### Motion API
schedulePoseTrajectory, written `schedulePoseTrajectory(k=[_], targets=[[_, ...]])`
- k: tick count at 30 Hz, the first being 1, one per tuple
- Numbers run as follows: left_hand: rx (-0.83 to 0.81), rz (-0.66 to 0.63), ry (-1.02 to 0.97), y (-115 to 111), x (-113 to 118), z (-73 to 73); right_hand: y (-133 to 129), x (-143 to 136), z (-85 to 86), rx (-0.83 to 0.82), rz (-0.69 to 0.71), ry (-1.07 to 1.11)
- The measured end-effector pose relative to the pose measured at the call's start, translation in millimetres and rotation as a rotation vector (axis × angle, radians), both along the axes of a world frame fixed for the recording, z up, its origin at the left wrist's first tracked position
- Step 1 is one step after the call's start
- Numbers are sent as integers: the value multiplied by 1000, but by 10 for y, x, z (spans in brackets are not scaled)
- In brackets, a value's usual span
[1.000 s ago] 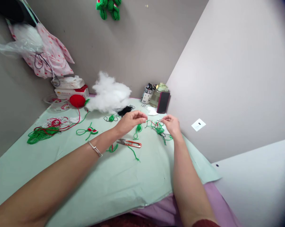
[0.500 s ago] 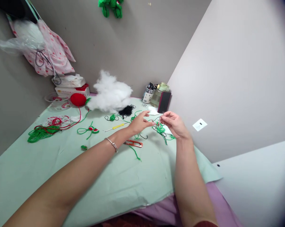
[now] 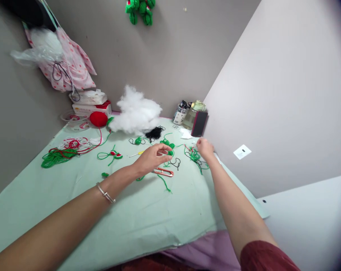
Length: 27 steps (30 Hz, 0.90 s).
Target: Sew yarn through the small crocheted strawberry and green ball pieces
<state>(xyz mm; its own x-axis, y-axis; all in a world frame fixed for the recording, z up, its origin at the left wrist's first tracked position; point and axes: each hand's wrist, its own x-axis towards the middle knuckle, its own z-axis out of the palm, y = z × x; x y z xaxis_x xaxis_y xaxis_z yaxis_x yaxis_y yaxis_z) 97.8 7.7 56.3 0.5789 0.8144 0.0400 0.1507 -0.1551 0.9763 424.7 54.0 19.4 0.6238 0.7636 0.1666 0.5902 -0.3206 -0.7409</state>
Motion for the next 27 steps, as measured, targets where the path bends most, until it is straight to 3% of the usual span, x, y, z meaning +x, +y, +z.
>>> schedulePoseTrajectory(k=[5,10,13,17,19,22,25,27], targets=[[-95,27,-47,-138,-273,-3,-97,33,326,116,122,201],[-79,89,-65,-164,-402,-15,-293,-210,683,294,321,477],[-107,107,-131,-168,-350,20,-425,-483,869,423,490,655],[-115,117,-269,-133,-91,88,-578,-902,1038,425,638,667],[-141,54,-335,-111,90,103,-614,-1056,1062,404,690,676],[-241,-151,-320,-101,326,73,-619,-1075,1004,401,676,642],[-249,-199,-267,-116,424,-18,-644,-814,843,372,567,458],[-258,-189,-181,-129,403,-89,-711,-571,688,244,478,206]])
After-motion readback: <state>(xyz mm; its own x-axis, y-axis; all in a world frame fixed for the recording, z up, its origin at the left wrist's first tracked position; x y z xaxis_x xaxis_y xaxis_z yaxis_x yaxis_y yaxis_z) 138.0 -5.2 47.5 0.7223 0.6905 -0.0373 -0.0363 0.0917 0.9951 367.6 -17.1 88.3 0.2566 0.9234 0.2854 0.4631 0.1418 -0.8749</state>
